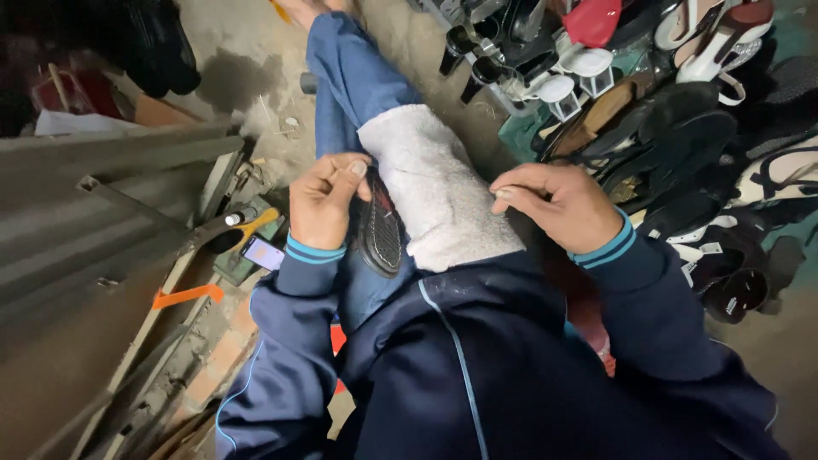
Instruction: Hand-stitching the sole of a sandal to repair it.
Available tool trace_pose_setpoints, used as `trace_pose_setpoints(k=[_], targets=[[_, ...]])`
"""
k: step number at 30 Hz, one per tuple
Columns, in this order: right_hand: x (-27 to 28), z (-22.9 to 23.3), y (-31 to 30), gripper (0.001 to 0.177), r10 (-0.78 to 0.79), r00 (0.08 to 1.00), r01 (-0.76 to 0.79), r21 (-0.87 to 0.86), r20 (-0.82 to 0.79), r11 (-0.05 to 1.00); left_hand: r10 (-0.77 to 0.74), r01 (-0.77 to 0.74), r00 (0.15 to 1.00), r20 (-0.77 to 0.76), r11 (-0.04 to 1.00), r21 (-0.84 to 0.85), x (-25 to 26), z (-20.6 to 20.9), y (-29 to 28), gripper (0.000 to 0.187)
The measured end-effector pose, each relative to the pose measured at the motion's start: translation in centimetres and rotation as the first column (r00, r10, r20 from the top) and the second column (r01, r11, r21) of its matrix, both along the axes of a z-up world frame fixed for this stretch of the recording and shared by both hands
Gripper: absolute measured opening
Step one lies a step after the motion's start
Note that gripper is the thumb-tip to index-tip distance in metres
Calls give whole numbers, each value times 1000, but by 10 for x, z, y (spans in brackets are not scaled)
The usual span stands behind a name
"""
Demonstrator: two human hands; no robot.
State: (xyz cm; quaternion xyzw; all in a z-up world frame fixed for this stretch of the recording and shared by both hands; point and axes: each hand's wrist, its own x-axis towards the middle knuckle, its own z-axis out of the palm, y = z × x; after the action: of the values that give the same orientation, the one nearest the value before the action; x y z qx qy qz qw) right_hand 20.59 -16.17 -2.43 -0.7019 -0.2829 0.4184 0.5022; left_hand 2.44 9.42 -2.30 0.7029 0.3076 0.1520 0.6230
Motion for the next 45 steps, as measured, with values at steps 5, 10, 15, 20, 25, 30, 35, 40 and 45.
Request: trace_pose_setpoints(k=[5,10,15,20,25,30,35,40,45], targets=[[-11,30,11,14,-35,974,42,-28,223,999,-117,138,988,-97,959,248,10,21,-5,17],[-19,58,39,13,-19,950,-17,110,312,994,-307,300,952,-3,928,222,27,61,-34,27],[-10,84,45,16,-95,935,6,254,340,967,-291,290,957,17,956,38,25,76,-29,11],[-3,61,30,15,-132,930,79,163,343,983,-224,236,971,-89,959,158,3,57,-3,7],[-12,49,43,29,-18,840,-86,166,543,982,-241,249,968,-69,955,163,3,58,-5,5],[-37,51,62,52,73,996,-87,336,52,938,-275,270,961,6,947,175,7,61,-8,4],[-46,35,64,29,41,998,-28,293,-39,956,-252,245,968,10,949,197,-1,61,-1,5],[-43,46,63,16,6,995,21,267,-99,964,-250,243,968,18,955,172,-2,54,-3,4],[-56,34,59,13,105,949,45,457,-297,888,-301,297,952,58,952,74,5,53,-12,2]])
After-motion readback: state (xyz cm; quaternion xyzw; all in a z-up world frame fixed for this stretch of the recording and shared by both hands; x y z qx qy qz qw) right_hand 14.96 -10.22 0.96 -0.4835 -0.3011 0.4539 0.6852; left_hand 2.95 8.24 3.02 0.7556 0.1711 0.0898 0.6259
